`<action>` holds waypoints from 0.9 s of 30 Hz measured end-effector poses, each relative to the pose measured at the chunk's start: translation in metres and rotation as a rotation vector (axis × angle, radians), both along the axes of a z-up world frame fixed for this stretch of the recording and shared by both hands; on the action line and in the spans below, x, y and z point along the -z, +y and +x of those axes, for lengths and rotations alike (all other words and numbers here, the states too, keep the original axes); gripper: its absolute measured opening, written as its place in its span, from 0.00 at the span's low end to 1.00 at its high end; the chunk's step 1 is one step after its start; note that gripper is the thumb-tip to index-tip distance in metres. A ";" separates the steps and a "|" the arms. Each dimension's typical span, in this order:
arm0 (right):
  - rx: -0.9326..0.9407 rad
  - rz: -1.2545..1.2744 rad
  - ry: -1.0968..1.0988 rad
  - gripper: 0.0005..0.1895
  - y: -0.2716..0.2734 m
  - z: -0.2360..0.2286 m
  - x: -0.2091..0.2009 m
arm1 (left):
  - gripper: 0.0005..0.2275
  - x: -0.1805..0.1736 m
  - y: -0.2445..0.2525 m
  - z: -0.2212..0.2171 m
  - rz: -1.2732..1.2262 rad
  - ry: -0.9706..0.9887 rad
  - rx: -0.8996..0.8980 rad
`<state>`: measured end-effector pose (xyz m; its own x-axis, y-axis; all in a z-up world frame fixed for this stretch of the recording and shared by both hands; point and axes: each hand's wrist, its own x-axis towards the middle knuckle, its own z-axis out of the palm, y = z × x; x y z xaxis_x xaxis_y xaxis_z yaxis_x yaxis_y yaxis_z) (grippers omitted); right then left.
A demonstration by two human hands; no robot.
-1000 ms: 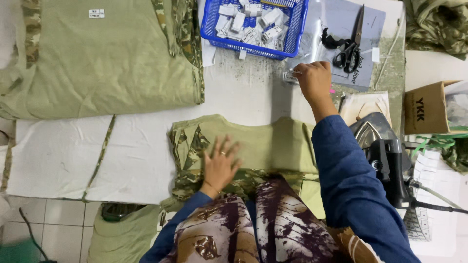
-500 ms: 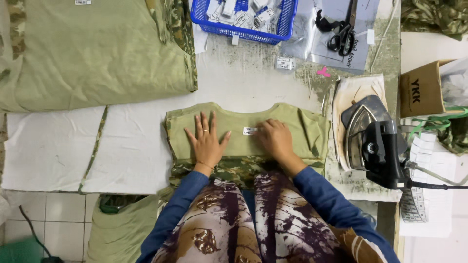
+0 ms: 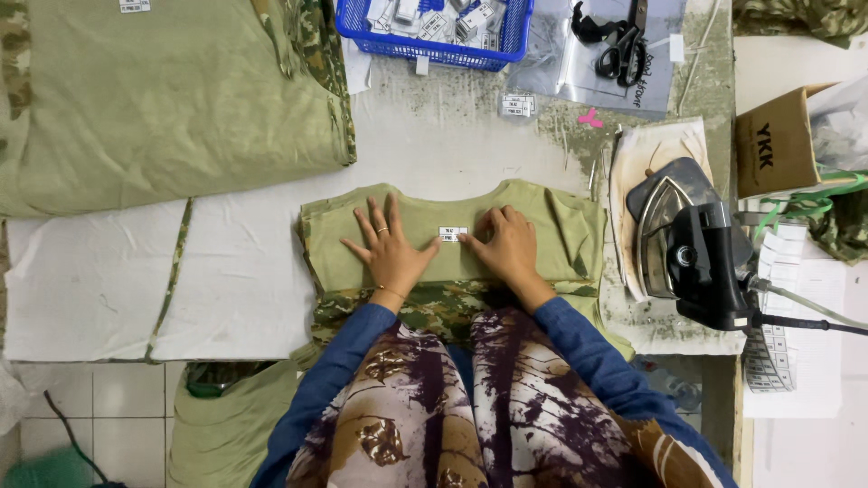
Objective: The person irons a green t-shirt on a white table, repeatedly smoothing the fabric and pressing a small white label onto the garment. The person folds the shirt and places it on a stack of similar shirts before repeating the process with another shirt.
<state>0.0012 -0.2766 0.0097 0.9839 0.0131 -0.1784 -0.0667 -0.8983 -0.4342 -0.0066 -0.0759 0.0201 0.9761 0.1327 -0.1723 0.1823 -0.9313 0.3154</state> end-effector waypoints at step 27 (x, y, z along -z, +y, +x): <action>-0.785 -0.246 -0.199 0.29 0.053 0.013 -0.097 | 0.20 0.054 0.039 -0.105 -0.159 -0.243 0.972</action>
